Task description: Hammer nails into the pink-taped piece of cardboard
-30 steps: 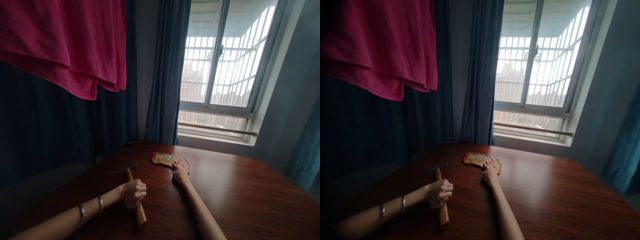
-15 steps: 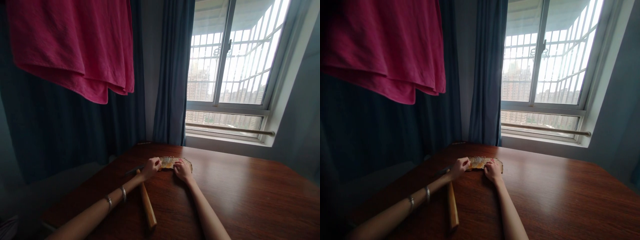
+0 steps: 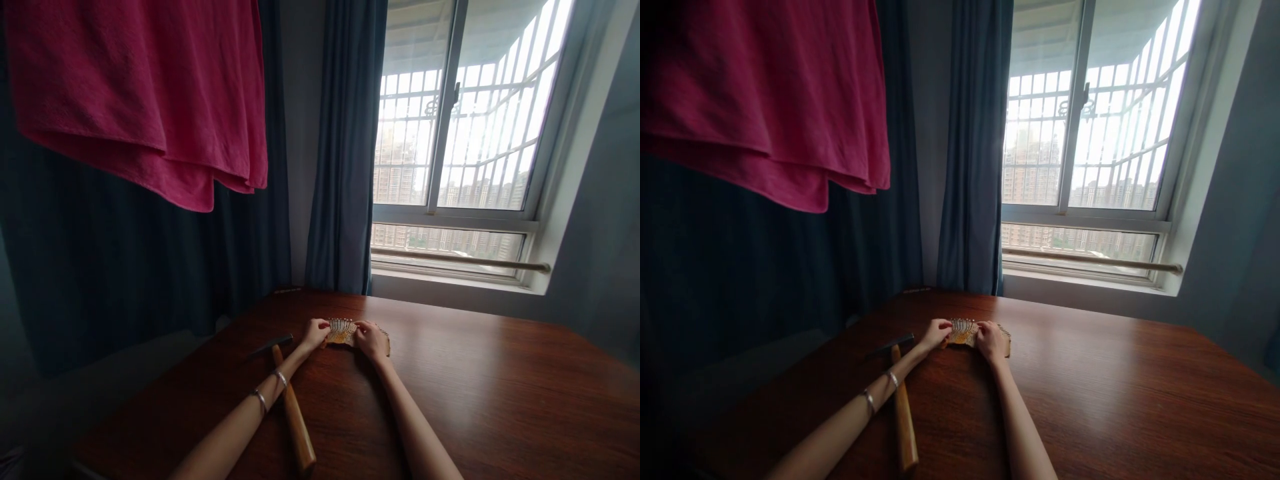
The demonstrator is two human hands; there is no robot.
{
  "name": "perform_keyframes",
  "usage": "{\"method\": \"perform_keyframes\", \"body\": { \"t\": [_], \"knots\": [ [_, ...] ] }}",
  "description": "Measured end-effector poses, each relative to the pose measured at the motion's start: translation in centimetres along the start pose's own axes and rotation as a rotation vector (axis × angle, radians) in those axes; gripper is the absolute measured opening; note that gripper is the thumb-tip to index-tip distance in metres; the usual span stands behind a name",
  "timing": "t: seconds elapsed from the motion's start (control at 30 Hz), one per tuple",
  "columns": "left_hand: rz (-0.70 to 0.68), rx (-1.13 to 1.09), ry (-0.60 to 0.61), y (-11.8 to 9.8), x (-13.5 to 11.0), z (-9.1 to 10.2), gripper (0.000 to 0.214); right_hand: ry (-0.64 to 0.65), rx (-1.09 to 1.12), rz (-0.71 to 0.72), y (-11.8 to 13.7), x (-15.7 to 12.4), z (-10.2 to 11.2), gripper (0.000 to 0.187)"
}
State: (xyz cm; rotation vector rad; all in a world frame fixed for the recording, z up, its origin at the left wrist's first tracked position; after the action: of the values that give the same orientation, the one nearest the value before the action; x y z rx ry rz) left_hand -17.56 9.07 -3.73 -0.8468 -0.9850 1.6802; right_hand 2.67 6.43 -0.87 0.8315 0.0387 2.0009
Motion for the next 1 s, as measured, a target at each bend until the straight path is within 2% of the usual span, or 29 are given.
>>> {"method": "perform_keyframes", "body": {
  "t": [0.1,0.23,0.63,1.0],
  "knots": [
    [-0.063,0.057,-0.024,0.4,0.7,-0.3,0.019,0.000,-0.003,-0.045,-0.6,0.7,-0.9,0.034],
    [-0.058,0.089,-0.019,0.8,1.2,-0.4,0.025,0.016,-0.037,-0.061,-0.6,0.9,-1.7,0.033],
    [-0.125,0.168,-0.052,0.1,0.3,-0.2,0.029,0.068,-0.104,0.038,1.1,1.1,-2.4,0.031],
    [-0.163,0.204,-0.054,0.1,0.2,-0.1,0.032,0.015,0.088,-0.022,-0.8,1.8,-2.8,0.028]
  ]
}}
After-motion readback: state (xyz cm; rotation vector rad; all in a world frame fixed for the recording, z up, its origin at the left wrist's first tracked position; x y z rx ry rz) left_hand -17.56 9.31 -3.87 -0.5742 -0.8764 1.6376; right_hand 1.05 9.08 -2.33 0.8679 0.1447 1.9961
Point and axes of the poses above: each hand's wrist, its own x-axis towards the middle knuckle, its own z-axis out of the back of the hand, y = z × x, the point moved 5 cm from there along x, towards the middle knuckle, and after that the axes turned 15 degrees about z, right-handed, at the moved point
